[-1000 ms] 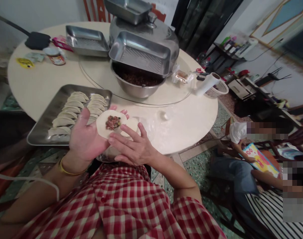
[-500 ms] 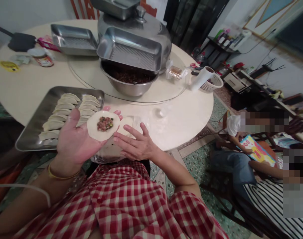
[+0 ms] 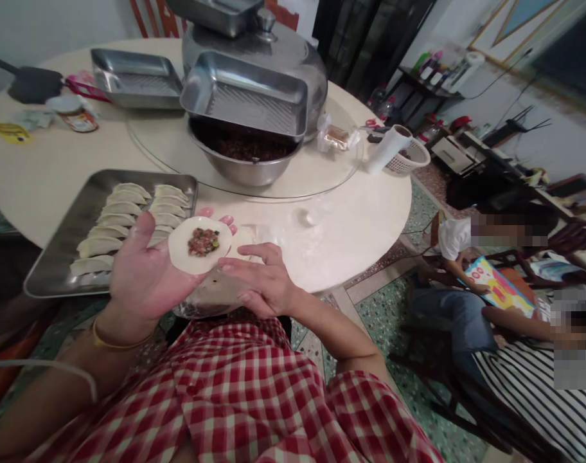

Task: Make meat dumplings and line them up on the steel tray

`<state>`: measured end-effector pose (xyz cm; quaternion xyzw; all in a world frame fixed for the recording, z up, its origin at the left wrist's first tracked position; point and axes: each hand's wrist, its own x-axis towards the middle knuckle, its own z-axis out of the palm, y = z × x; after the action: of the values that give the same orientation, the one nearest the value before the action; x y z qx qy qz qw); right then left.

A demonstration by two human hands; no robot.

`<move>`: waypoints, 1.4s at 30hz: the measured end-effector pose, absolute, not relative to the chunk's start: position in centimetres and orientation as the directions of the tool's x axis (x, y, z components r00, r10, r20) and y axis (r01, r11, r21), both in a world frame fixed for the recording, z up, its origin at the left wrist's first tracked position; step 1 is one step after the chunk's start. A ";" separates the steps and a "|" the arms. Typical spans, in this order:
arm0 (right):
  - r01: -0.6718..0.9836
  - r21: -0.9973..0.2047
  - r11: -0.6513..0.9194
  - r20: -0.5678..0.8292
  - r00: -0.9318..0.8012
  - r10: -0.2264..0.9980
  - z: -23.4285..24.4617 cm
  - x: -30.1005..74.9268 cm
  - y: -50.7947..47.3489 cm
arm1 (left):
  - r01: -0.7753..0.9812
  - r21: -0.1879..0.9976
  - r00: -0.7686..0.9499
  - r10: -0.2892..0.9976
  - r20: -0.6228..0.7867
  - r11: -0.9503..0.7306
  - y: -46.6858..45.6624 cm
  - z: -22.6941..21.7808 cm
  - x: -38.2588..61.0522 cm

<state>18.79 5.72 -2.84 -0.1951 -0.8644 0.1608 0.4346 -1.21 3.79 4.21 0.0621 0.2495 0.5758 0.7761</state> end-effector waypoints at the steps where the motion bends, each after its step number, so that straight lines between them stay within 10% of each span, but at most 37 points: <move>1: 0.137 -0.605 0.785 0.637 -0.508 0.579 -2.3 18.6 5.5 | -0.861 0.387 0.213 0.925 -0.315 0.331 3.8 4.2 -1.2; 4: -0.057 -0.927 0.372 0.352 -0.481 0.803 -1.2 17.8 5.2 | -0.852 0.407 0.212 0.928 -0.308 0.329 3.7 4.1 -1.0; 8: -0.213 -0.976 0.047 0.157 -0.532 0.832 -1.1 17.3 5.6 | -0.834 0.425 0.244 0.926 -0.287 0.351 3.8 4.0 -0.8; 17: -0.077 -0.967 0.242 0.254 -0.327 0.910 -2.8 18.9 5.3 | -0.855 0.391 0.224 0.922 -0.316 0.341 3.8 3.9 -0.9; 21: 0.258 -0.568 0.782 0.665 -0.416 0.620 -2.7 19.0 4.8 | -0.852 0.379 0.245 0.915 -0.321 0.362 3.8 3.8 -0.6; 25: 0.403 -0.123 0.907 0.778 -0.528 0.340 -3.0 18.5 5.0 | -0.839 0.369 0.289 0.902 -0.322 0.400 3.7 3.7 -0.6; 42: 0.514 0.039 0.857 0.901 -0.388 0.191 -2.6 19.3 5.6 | -0.811 0.406 0.281 0.888 -0.364 0.423 3.3 4.3 -0.1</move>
<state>19.32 5.61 -2.61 -0.2156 -0.8179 -0.1583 0.5094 -0.09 3.31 4.27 0.0704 0.2752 0.5327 0.7972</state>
